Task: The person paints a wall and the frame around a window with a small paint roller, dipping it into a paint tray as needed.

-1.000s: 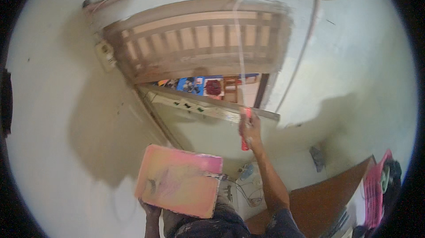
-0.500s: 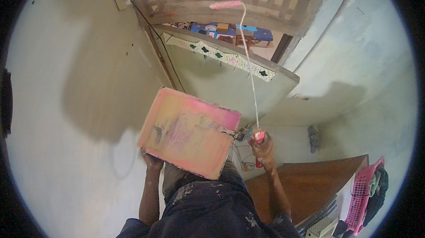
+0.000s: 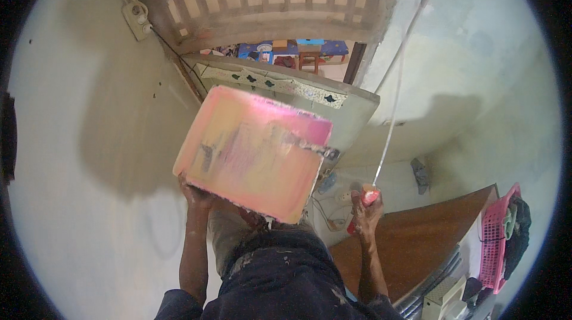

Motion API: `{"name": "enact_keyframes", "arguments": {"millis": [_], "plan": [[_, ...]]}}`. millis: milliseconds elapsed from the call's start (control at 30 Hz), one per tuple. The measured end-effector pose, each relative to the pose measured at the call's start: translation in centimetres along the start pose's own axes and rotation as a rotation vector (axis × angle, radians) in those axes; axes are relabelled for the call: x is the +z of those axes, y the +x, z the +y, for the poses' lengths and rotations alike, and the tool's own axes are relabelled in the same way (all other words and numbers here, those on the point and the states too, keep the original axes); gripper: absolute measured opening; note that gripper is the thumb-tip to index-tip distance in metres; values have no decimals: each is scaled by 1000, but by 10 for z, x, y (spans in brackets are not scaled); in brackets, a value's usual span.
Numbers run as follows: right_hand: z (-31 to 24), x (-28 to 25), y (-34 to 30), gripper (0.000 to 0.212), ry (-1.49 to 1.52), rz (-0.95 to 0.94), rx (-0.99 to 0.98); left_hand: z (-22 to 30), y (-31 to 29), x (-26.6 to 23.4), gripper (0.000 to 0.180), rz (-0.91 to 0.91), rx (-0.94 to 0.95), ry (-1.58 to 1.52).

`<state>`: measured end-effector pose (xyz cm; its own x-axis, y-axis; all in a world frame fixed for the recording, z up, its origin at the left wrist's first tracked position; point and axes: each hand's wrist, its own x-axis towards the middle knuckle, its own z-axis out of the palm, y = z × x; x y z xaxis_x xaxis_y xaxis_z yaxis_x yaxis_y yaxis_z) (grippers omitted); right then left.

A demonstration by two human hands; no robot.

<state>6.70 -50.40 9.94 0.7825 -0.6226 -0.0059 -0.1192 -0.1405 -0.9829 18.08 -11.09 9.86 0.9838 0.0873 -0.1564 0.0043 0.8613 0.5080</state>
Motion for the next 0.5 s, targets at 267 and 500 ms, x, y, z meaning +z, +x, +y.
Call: {"name": "enact_keyframes", "arguments": {"millis": [267,500], "plan": [[57,-24,8,31,-80,193,-161,-30,93,95,53,-12,-63,-35],[67,-18,-16,29,-40,184,-93,-63,175,112,49,54,-146,-50]]}}
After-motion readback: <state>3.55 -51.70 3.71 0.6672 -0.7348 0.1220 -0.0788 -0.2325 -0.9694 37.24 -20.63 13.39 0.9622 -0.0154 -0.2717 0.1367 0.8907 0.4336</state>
